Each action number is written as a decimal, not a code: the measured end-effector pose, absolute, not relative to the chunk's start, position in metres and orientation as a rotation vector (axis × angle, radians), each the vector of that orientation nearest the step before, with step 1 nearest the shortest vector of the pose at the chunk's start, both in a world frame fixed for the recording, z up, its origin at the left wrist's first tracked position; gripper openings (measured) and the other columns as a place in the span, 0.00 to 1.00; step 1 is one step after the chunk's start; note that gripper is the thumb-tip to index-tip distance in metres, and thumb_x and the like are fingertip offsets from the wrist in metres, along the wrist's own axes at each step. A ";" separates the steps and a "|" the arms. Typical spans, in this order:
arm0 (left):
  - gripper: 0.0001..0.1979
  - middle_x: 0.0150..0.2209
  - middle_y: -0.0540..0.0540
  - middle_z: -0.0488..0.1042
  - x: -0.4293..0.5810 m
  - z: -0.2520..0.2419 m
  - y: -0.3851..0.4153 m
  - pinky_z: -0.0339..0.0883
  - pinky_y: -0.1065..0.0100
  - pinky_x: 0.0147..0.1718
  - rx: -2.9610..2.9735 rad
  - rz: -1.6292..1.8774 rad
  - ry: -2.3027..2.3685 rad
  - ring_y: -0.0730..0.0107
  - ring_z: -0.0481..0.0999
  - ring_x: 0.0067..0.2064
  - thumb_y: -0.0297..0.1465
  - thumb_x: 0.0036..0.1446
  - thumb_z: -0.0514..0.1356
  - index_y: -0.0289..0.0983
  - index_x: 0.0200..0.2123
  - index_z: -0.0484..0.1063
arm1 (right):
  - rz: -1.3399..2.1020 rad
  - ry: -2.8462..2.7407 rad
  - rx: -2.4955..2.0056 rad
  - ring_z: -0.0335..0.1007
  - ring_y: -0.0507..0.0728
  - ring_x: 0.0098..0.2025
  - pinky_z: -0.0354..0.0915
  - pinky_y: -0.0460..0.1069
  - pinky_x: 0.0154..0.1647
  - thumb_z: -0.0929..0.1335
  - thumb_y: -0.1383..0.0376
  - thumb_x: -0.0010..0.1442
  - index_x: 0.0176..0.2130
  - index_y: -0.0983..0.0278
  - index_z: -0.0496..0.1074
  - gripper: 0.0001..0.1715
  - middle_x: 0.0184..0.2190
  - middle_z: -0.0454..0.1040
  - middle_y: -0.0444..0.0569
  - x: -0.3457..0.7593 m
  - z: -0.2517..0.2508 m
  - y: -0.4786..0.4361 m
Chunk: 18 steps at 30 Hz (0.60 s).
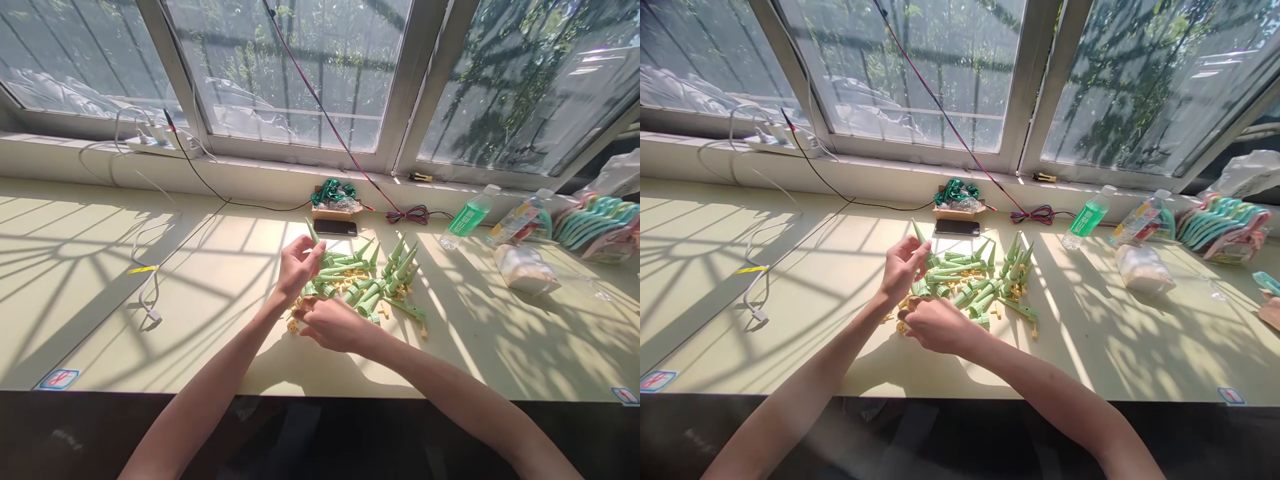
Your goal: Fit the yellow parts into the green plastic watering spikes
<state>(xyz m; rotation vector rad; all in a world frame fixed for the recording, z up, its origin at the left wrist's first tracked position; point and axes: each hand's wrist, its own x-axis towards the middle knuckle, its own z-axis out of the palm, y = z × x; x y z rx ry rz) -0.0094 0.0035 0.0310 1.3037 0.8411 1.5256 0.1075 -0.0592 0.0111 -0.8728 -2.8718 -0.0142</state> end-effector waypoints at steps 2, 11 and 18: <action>0.20 0.21 0.55 0.65 -0.009 0.033 0.002 0.51 0.78 0.09 1.306 1.516 0.834 0.84 0.61 0.15 0.42 0.49 0.69 0.35 0.25 0.63 | 0.010 -2.908 -0.836 0.72 0.57 0.38 0.62 0.47 0.29 0.66 0.62 0.67 0.44 0.65 0.72 0.10 0.40 0.74 0.53 0.104 0.010 -0.056; 0.20 0.21 0.56 0.62 -0.010 0.031 0.000 0.51 0.79 0.09 1.319 1.469 0.809 0.84 0.60 0.15 0.41 0.50 0.69 0.36 0.26 0.64 | -0.117 -2.921 -0.747 0.70 0.57 0.46 0.66 0.50 0.40 0.62 0.70 0.68 0.44 0.64 0.70 0.08 0.45 0.73 0.52 0.096 -0.006 -0.053; 0.19 0.20 0.56 0.61 -0.008 0.029 -0.005 0.52 0.79 0.10 1.331 1.417 0.820 0.83 0.59 0.16 0.42 0.51 0.68 0.36 0.27 0.65 | -0.096 -2.894 -0.798 0.70 0.57 0.38 0.64 0.49 0.34 0.62 0.75 0.63 0.39 0.65 0.69 0.09 0.38 0.75 0.51 0.097 -0.006 -0.051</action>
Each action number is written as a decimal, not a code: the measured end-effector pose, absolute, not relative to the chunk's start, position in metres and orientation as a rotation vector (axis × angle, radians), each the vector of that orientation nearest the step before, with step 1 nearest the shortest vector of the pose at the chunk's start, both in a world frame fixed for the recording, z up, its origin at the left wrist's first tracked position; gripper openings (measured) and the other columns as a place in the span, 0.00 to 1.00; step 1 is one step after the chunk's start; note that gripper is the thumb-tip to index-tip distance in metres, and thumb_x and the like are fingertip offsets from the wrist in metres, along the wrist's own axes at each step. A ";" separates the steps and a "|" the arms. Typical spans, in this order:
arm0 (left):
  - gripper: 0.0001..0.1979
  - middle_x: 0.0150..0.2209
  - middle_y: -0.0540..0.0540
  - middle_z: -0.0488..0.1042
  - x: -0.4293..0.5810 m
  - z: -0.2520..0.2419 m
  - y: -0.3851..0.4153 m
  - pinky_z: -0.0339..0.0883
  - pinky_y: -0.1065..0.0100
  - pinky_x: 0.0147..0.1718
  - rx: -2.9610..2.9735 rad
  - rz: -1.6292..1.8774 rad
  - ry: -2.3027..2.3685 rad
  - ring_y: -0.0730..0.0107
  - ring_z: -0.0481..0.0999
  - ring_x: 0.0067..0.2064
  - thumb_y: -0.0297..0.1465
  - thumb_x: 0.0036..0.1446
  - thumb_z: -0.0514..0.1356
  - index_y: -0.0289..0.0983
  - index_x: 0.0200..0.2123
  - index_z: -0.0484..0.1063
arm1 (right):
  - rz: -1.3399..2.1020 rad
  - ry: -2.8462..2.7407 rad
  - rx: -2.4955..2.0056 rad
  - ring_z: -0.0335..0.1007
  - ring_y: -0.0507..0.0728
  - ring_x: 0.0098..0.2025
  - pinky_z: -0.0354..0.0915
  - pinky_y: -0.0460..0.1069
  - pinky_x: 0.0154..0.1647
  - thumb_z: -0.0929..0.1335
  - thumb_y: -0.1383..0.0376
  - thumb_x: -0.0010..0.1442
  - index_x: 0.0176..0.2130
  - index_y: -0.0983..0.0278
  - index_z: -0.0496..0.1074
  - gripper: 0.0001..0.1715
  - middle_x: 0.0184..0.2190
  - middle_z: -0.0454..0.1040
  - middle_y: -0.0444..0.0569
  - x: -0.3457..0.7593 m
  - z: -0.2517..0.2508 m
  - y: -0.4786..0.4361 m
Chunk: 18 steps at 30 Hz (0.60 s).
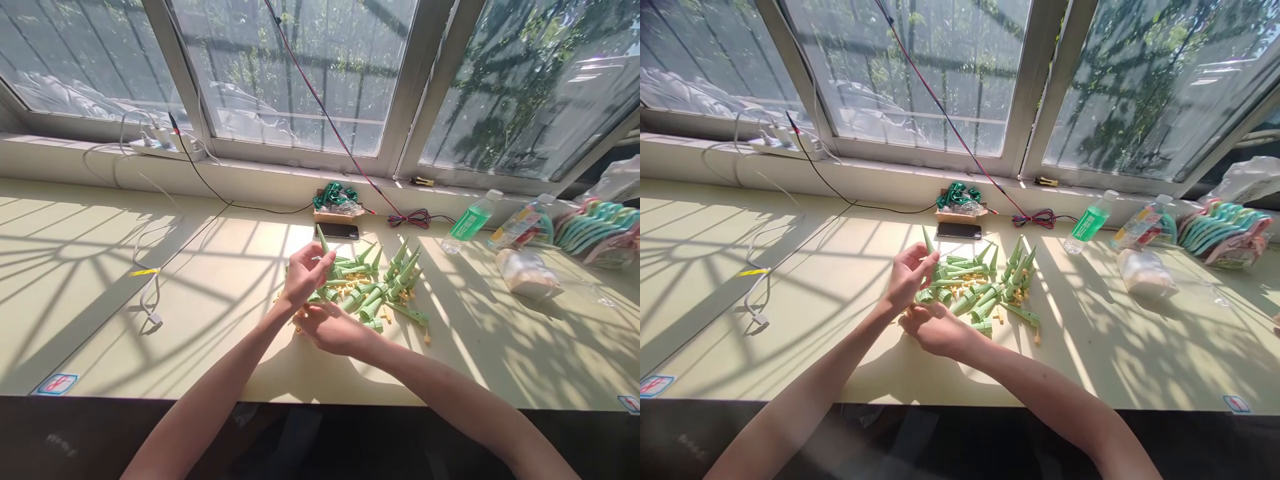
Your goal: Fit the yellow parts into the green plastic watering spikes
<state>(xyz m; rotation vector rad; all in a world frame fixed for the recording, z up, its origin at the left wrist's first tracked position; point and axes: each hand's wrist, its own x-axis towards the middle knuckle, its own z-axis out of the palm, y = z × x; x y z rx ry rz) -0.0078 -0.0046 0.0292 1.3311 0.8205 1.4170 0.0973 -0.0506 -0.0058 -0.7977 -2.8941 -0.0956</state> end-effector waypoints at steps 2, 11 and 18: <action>0.19 0.21 0.56 0.61 -0.007 0.029 -0.006 0.52 0.79 0.10 1.336 1.405 0.823 0.83 0.60 0.16 0.42 0.51 0.68 0.36 0.28 0.66 | -0.031 -2.848 -0.828 0.69 0.56 0.36 0.62 0.49 0.32 0.62 0.75 0.62 0.38 0.65 0.68 0.09 0.35 0.74 0.50 0.099 -0.005 -0.050; 0.19 0.22 0.55 0.63 -0.005 0.029 -0.006 0.54 0.79 0.10 1.336 1.450 0.814 0.84 0.61 0.16 0.41 0.51 0.68 0.36 0.27 0.64 | 0.031 -2.743 -1.031 0.53 0.50 0.25 0.47 0.47 0.23 0.64 0.68 0.64 0.31 0.64 0.65 0.08 0.30 0.66 0.45 0.126 -0.015 -0.040; 0.19 0.22 0.55 0.62 -0.004 0.025 -0.004 0.53 0.79 0.10 1.351 1.475 0.854 0.83 0.62 0.16 0.41 0.53 0.67 0.36 0.25 0.62 | -0.140 -2.646 -1.196 0.56 0.52 0.30 0.46 0.47 0.26 0.66 0.72 0.62 0.39 0.65 0.69 0.04 0.32 0.66 0.46 0.145 -0.019 -0.034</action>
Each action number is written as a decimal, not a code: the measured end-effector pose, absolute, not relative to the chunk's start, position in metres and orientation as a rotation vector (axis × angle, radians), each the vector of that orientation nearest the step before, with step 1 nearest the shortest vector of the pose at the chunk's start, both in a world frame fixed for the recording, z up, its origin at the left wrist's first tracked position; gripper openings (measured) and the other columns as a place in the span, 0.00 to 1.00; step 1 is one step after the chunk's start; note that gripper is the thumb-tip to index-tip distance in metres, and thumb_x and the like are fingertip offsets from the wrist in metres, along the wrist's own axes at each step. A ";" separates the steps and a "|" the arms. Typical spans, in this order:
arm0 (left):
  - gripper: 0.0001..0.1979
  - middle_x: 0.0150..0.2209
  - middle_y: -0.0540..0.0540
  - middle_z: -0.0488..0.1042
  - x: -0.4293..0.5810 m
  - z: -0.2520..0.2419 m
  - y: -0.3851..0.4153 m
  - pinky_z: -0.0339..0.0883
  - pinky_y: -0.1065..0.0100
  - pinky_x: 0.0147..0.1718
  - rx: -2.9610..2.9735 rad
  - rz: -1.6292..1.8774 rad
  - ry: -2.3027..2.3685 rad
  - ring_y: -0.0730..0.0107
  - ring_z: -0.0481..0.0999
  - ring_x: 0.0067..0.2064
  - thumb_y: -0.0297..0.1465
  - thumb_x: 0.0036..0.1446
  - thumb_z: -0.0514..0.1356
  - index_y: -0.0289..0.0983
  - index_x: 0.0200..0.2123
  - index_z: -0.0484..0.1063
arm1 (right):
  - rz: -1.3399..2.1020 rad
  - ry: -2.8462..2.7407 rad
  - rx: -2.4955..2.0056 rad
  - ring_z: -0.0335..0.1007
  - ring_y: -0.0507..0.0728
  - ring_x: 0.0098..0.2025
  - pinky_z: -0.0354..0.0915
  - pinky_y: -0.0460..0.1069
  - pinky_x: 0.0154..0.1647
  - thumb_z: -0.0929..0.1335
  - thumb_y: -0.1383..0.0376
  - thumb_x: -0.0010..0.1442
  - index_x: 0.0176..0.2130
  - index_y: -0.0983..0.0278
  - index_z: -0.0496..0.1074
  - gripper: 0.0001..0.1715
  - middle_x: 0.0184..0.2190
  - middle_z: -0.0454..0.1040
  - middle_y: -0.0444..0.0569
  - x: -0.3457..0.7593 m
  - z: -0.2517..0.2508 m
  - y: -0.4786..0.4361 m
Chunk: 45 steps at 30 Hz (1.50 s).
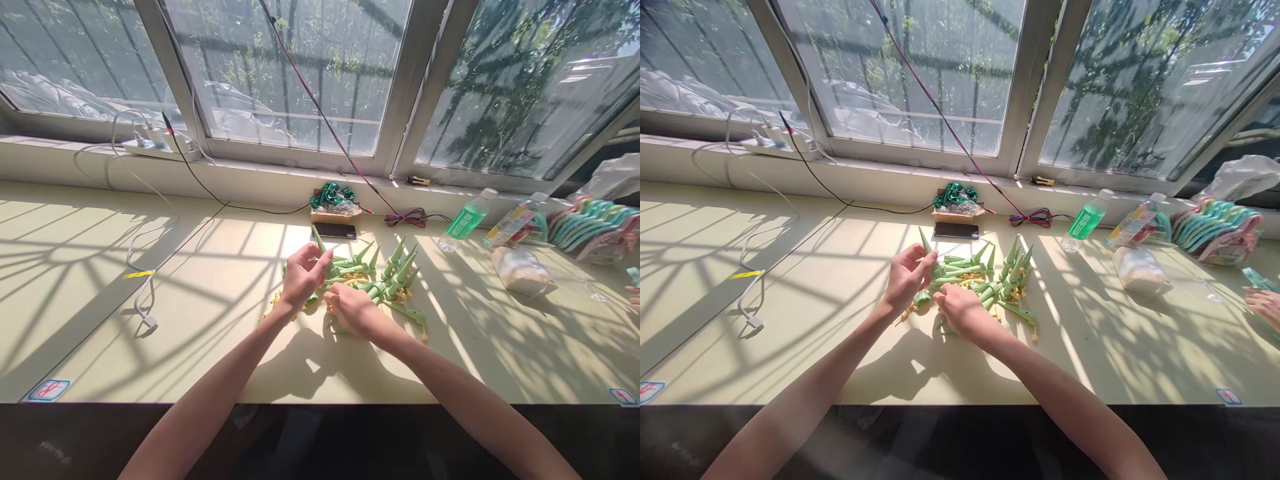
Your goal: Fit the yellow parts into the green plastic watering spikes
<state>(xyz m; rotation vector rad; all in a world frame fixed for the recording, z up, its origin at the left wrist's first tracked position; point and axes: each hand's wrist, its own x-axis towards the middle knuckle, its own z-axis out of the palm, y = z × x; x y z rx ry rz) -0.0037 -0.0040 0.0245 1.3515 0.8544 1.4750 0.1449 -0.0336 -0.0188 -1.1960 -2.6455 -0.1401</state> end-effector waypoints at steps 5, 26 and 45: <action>0.20 0.21 0.55 0.62 -0.003 0.022 -0.002 0.52 0.79 0.10 1.358 1.466 0.877 0.83 0.61 0.16 0.42 0.53 0.67 0.36 0.25 0.61 | -0.105 -2.630 -1.275 0.59 0.53 0.29 0.48 0.47 0.26 0.66 0.71 0.62 0.36 0.64 0.70 0.03 0.30 0.67 0.46 0.145 -0.022 -0.028; 0.14 0.26 0.52 0.66 0.000 0.007 -0.009 0.59 0.77 0.18 1.640 1.395 0.959 0.78 0.68 0.23 0.40 0.57 0.64 0.36 0.32 0.66 | 0.058 -1.852 -0.859 0.73 0.55 0.38 0.72 0.50 0.38 0.63 0.70 0.68 0.44 0.62 0.74 0.10 0.38 0.74 0.50 0.200 -0.008 -0.025; 0.15 0.31 0.51 0.68 0.005 -0.002 -0.008 0.59 0.77 0.15 1.576 1.273 0.960 0.82 0.65 0.21 0.42 0.60 0.62 0.36 0.36 0.67 | 0.280 -1.701 -0.731 0.76 0.54 0.39 0.77 0.50 0.39 0.66 0.71 0.66 0.44 0.61 0.75 0.10 0.42 0.74 0.51 0.185 -0.018 -0.033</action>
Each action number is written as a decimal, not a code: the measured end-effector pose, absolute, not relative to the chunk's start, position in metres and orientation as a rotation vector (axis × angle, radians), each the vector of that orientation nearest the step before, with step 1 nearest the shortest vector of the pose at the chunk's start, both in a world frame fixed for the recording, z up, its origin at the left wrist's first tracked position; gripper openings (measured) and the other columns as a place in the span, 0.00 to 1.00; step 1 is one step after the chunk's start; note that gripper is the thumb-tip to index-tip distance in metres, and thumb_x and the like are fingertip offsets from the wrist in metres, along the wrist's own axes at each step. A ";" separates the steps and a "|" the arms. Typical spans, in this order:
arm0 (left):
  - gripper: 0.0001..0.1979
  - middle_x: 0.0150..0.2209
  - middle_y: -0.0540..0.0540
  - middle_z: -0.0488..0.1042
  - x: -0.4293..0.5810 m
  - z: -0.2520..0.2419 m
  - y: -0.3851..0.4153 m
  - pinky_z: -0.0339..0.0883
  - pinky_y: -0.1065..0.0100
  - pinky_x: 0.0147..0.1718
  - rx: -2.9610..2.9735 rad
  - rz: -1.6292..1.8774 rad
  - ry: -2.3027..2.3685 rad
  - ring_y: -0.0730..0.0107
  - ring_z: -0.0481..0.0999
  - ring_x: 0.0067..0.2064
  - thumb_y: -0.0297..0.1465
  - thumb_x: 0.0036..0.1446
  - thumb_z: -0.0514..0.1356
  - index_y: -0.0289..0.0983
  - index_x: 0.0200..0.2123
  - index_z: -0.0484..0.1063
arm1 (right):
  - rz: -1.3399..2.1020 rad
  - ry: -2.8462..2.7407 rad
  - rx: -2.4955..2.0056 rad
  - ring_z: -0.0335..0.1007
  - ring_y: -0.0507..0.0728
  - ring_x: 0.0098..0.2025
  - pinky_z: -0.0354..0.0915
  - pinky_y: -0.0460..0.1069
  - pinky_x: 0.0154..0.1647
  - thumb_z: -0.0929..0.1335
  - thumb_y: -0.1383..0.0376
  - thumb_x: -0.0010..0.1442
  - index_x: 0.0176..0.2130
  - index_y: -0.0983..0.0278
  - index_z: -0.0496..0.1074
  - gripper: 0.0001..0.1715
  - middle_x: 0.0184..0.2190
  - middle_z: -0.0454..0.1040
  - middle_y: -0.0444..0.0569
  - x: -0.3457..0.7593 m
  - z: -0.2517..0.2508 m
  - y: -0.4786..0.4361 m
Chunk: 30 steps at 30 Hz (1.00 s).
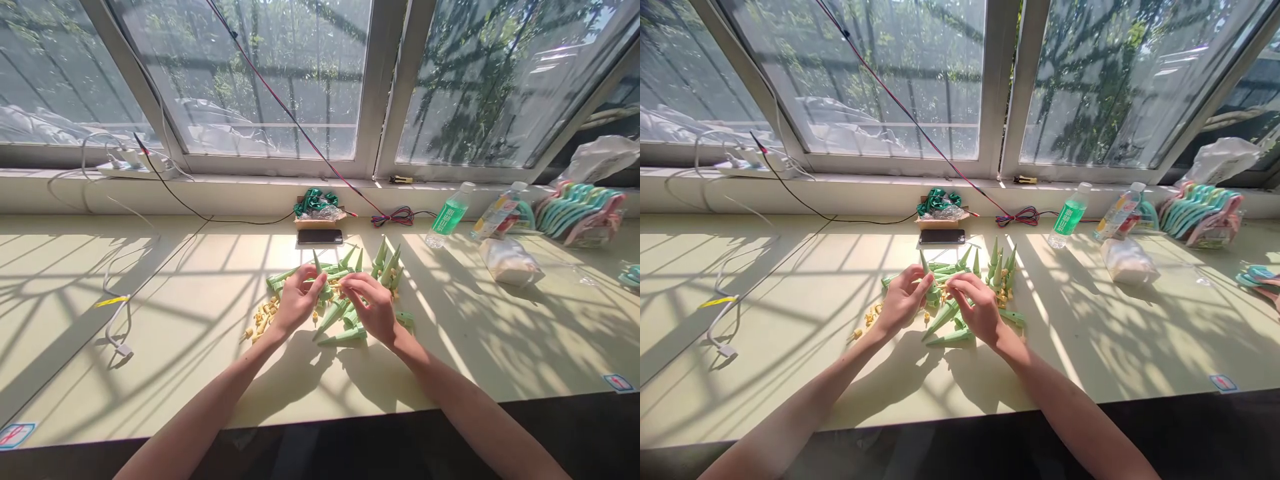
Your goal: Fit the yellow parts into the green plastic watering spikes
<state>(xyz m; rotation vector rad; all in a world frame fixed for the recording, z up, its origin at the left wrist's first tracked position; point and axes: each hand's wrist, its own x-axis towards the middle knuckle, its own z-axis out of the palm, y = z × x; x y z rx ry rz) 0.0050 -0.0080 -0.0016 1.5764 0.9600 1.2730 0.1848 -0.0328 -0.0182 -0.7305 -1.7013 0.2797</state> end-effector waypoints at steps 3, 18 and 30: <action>0.14 0.33 0.50 0.69 0.005 -0.002 -0.009 0.60 0.77 0.16 1.598 1.257 0.949 0.81 0.67 0.22 0.42 0.60 0.61 0.36 0.37 0.67 | 0.230 -1.705 -0.743 0.75 0.55 0.41 0.76 0.51 0.41 0.66 0.72 0.66 0.43 0.61 0.75 0.10 0.41 0.75 0.51 0.184 -0.017 -0.034; 0.14 0.29 0.51 0.70 0.008 -0.006 -0.010 0.61 0.76 0.19 1.681 1.190 0.988 0.77 0.68 0.24 0.41 0.61 0.60 0.37 0.37 0.65 | 0.296 -1.711 -0.740 0.75 0.54 0.37 0.76 0.51 0.36 0.66 0.71 0.66 0.44 0.60 0.74 0.10 0.41 0.74 0.50 0.184 -0.022 -0.035; 0.13 0.30 0.50 0.69 0.009 -0.008 -0.009 0.67 0.74 0.23 1.753 1.155 0.994 0.72 0.73 0.30 0.41 0.61 0.60 0.37 0.38 0.66 | 0.297 -1.695 -0.757 0.75 0.54 0.37 0.76 0.51 0.37 0.66 0.70 0.66 0.44 0.61 0.74 0.09 0.40 0.74 0.50 0.184 -0.025 -0.033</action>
